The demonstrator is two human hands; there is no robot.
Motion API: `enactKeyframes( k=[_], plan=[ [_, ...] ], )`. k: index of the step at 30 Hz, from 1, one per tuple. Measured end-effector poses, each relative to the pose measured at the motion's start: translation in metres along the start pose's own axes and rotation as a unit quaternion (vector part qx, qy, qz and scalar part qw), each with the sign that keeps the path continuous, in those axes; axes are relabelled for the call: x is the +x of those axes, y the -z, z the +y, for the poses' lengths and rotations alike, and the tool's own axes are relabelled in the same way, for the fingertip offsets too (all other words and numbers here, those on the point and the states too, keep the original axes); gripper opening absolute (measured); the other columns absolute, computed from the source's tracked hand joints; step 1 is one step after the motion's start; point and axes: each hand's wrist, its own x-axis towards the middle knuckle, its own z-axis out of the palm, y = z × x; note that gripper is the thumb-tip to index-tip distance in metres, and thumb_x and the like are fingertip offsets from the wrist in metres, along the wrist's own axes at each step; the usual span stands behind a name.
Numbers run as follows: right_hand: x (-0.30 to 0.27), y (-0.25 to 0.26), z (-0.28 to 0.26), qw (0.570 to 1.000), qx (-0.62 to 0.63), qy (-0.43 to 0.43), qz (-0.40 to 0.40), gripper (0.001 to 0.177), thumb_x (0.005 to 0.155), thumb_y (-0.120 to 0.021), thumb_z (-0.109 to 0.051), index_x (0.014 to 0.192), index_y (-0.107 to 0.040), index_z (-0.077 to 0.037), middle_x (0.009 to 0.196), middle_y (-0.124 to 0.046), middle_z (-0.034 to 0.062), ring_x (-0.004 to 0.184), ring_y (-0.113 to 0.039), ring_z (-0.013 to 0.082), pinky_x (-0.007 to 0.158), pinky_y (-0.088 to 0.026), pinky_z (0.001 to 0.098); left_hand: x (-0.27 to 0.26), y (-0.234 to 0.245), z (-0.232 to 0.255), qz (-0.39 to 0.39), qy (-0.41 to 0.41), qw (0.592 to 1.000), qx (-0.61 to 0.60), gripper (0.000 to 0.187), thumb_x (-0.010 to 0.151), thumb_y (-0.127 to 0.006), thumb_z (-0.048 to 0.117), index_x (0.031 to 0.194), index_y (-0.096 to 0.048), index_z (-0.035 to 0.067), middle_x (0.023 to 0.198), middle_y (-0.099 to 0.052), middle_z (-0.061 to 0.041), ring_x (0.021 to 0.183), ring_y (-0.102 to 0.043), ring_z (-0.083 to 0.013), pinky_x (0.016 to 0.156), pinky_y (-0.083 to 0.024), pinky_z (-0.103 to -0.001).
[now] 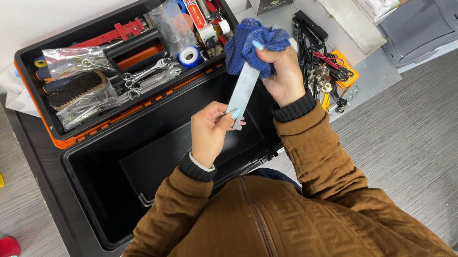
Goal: Cleaning various metal tools and components with a spray bottle and a cloth.
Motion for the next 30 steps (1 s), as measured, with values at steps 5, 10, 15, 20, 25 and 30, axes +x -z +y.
enactKeyframes(
  k=[5,10,15,20,25,30],
  plan=[
    [-0.013,-0.021,0.013,0.999,0.020,0.033,0.012,0.021,0.094,-0.065,0.004,0.115,-0.069,0.002,0.109,-0.075,0.0128,0.099,-0.074,0.0242,0.093,-0.061,0.0395,0.005,0.004,-0.018,0.014,-0.007,0.999,-0.041,0.007,0.096,-0.065,-0.004,0.102,-0.067,-0.007,0.094,-0.075,-0.016,0.081,-0.077,-0.0221,0.071,-0.065,-0.031],
    [-0.053,-0.051,0.033,0.990,-0.062,0.128,0.000,0.022,0.097,-0.070,0.005,0.119,-0.069,0.003,0.113,-0.075,0.0103,0.102,-0.071,0.0193,0.096,-0.057,0.0339,0.010,0.003,-0.024,0.041,-0.019,0.995,-0.087,0.006,0.097,-0.065,-0.003,0.101,-0.066,-0.006,0.095,-0.076,-0.017,0.083,-0.078,-0.0229,0.073,-0.066,-0.032],
    [-0.087,-0.063,0.042,0.973,-0.220,0.057,0.031,0.015,0.094,-0.072,0.005,0.109,-0.073,0.003,0.094,-0.074,0.0071,0.077,-0.066,0.0142,0.064,-0.049,0.0296,0.012,0.015,-0.031,0.045,-0.022,0.991,-0.123,0.005,0.098,-0.067,-0.002,0.100,-0.064,-0.005,0.096,-0.075,-0.018,0.083,-0.077,-0.0255,0.072,-0.065,-0.035],
    [-0.071,-0.059,0.032,0.980,-0.187,0.066,-0.022,0.017,0.087,-0.073,0.010,0.103,-0.073,0.004,0.097,-0.076,0.0081,0.082,-0.071,0.0157,0.075,-0.058,0.0292,0.009,0.011,-0.017,0.028,-0.010,0.992,-0.123,0.006,0.097,-0.067,0.000,0.099,-0.063,-0.004,0.097,-0.076,-0.018,0.084,-0.079,-0.0269,0.072,-0.067,-0.036],
    [-0.041,-0.059,0.019,0.992,-0.112,0.059,-0.020,0.027,0.082,-0.072,0.014,0.106,-0.070,0.003,0.102,-0.076,0.0096,0.089,-0.074,0.0176,0.083,-0.061,0.0312,0.002,0.010,-0.008,0.041,-0.011,0.995,-0.086,0.008,0.098,-0.065,0.000,0.104,-0.066,-0.005,0.099,-0.076,-0.018,0.086,-0.078,-0.0258,0.074,-0.066,-0.035],
    [-0.012,-0.030,0.004,0.992,-0.091,0.081,-0.016,0.020,0.091,-0.069,0.011,0.110,-0.071,0.004,0.106,-0.077,0.0110,0.097,-0.074,0.0195,0.092,-0.060,0.0328,-0.009,0.017,-0.008,0.041,-0.007,0.997,-0.058,0.010,0.096,-0.067,0.000,0.105,-0.068,-0.005,0.098,-0.077,-0.017,0.085,-0.079,-0.0234,0.074,-0.066,-0.033]
  ],
)
